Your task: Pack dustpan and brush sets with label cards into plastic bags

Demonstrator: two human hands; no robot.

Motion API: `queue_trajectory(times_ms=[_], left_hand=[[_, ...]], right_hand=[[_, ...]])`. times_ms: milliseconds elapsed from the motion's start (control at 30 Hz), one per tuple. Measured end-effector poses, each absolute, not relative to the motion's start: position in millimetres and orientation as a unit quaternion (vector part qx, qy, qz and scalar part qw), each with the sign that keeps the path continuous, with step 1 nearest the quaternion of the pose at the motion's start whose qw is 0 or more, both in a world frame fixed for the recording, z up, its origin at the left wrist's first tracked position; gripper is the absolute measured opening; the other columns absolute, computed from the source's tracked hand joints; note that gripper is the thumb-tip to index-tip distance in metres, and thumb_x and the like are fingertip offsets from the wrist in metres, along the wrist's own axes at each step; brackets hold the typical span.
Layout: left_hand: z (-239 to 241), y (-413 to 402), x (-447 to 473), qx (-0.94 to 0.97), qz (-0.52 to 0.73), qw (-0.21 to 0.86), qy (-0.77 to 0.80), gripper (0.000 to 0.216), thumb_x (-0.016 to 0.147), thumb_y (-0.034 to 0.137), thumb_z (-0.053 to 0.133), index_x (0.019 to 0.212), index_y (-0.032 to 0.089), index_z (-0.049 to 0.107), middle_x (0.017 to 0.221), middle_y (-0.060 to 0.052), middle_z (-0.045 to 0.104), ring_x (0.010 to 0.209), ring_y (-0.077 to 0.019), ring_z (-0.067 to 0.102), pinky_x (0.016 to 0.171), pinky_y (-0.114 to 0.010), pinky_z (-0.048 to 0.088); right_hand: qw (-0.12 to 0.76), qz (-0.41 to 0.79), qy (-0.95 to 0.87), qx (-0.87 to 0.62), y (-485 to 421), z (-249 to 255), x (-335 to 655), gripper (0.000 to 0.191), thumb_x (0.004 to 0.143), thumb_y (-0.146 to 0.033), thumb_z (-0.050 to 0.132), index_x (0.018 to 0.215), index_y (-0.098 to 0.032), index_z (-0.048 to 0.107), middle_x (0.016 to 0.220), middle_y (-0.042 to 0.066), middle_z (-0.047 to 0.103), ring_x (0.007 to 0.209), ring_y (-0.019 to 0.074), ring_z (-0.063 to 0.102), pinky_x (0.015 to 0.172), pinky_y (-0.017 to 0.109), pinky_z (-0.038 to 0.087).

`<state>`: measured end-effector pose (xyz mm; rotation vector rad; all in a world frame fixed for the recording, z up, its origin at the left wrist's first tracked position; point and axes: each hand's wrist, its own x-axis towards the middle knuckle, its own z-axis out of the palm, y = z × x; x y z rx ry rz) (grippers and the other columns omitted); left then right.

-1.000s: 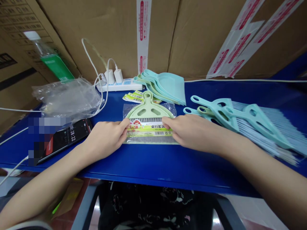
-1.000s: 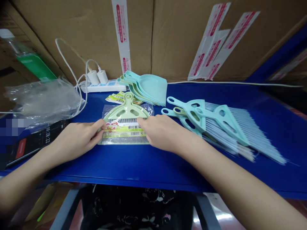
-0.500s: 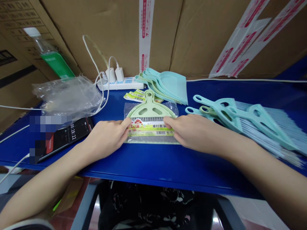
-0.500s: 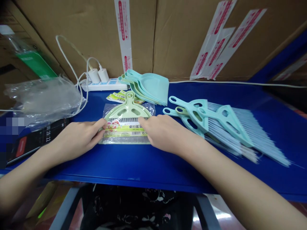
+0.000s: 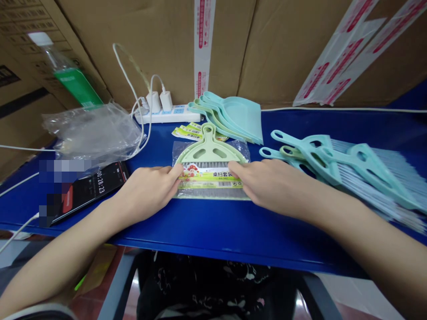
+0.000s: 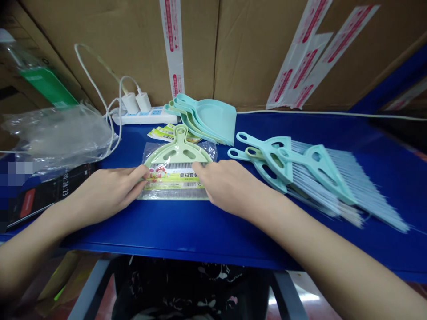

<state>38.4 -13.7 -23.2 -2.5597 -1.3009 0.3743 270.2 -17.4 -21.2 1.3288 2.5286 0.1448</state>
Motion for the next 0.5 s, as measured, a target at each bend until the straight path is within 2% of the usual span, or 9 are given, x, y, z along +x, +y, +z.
queue_trajectory(times_ms=[133, 500], left_hand=[[-23.7, -13.4, 38.5, -0.882, 0.122, 0.125, -0.437, 0.027, 0.098, 0.028, 0.029, 0.094, 0.017, 0.053, 0.072, -0.005, 0.067, 0.063, -0.0196, 0.066, 0.048, -0.027, 0.034], [-22.9, -14.2, 36.0, -0.888, 0.122, 0.114, -0.429, 0.024, 0.098, 0.025, 0.032, 0.093, 0.016, 0.054, 0.076, -0.005, 0.066, 0.066, -0.0212, 0.066, 0.051, -0.029, 0.038]], right_hand=[[0.140, 0.052, 0.875, 0.460, -17.9, -23.1, 270.1, 0.028, 0.081, -0.008, 0.038, 0.100, -0.013, 0.057, 0.073, 0.010, 0.067, 0.051, 0.0171, 0.052, 0.047, 0.031, 0.016], [0.158, 0.050, 0.873, 0.460, -16.6, -23.2, 269.5, 0.029, 0.083, -0.007, 0.037, 0.105, -0.012, 0.057, 0.075, 0.011, 0.068, 0.053, 0.0180, 0.053, 0.046, 0.031, 0.017]])
